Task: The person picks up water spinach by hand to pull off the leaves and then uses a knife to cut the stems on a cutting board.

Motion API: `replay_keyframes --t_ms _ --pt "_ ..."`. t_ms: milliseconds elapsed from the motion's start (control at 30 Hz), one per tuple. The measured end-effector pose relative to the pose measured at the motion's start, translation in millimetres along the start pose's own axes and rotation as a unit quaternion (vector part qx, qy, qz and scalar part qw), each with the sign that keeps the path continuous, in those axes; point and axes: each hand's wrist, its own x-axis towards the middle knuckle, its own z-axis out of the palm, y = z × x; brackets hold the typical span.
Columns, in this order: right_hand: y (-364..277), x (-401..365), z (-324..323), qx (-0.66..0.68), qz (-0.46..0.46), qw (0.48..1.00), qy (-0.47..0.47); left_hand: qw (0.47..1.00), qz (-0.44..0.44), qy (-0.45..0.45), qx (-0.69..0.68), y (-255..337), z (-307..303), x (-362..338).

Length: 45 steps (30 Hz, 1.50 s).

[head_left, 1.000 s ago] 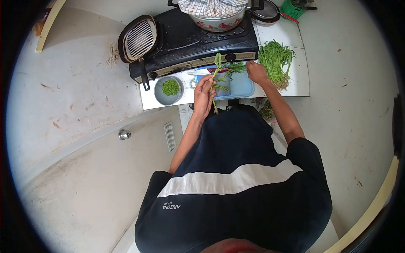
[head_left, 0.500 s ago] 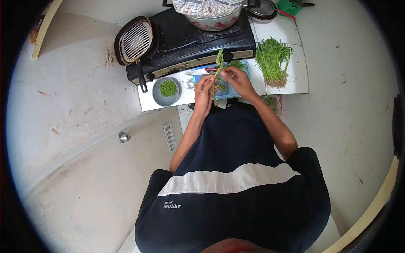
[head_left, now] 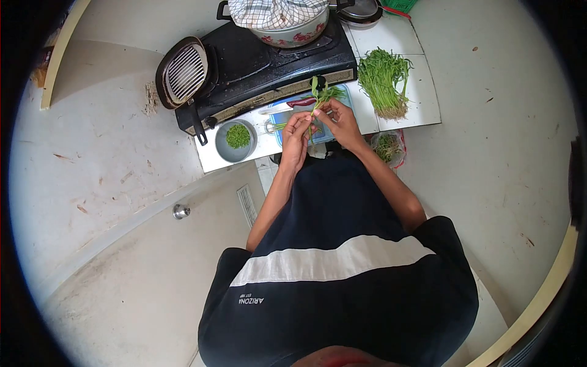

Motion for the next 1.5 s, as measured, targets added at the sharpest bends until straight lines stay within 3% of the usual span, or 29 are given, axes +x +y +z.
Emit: replay_keyframes --t_ms 433,633,800,1033,1233,1300,1333,1367,1400,1500 --pt "16 -5 -2 -0.061 0.001 0.997 -0.055 1.000 -0.014 -0.012 0.019 0 -1 -3" --pt "18 -4 -14 -0.037 0.057 0.991 -0.112 0.998 -0.014 -0.020 0.060 -5 -4 0" --pt "38 1 -24 0.095 0.088 0.982 -0.138 0.996 -0.011 -0.006 0.086 -8 -1 0" --pt "49 1 -25 0.121 0.104 0.976 -0.150 0.993 0.006 -0.007 0.116 -12 -4 3" --pt "44 7 -30 0.239 0.157 0.939 -0.189 0.994 0.024 0.030 0.101 -6 -8 2" --pt "42 15 -39 0.035 0.151 0.974 -0.168 0.994 0.028 0.045 0.093 -5 -15 4" --pt "56 18 -47 0.033 0.153 0.973 -0.172 0.994 0.029 0.049 0.090 -4 -17 4" --pt "70 21 -55 -0.105 0.095 0.978 -0.154 0.994 0.030 0.058 0.083 -3 -19 4" --pt "81 25 -63 -0.239 0.033 0.961 -0.132 0.994 0.031 0.067 0.077 -2 -20 3" --pt "83 36 -83 -0.366 0.023 0.922 -0.124 0.994 0.031 0.082 0.067 -3 -25 1"
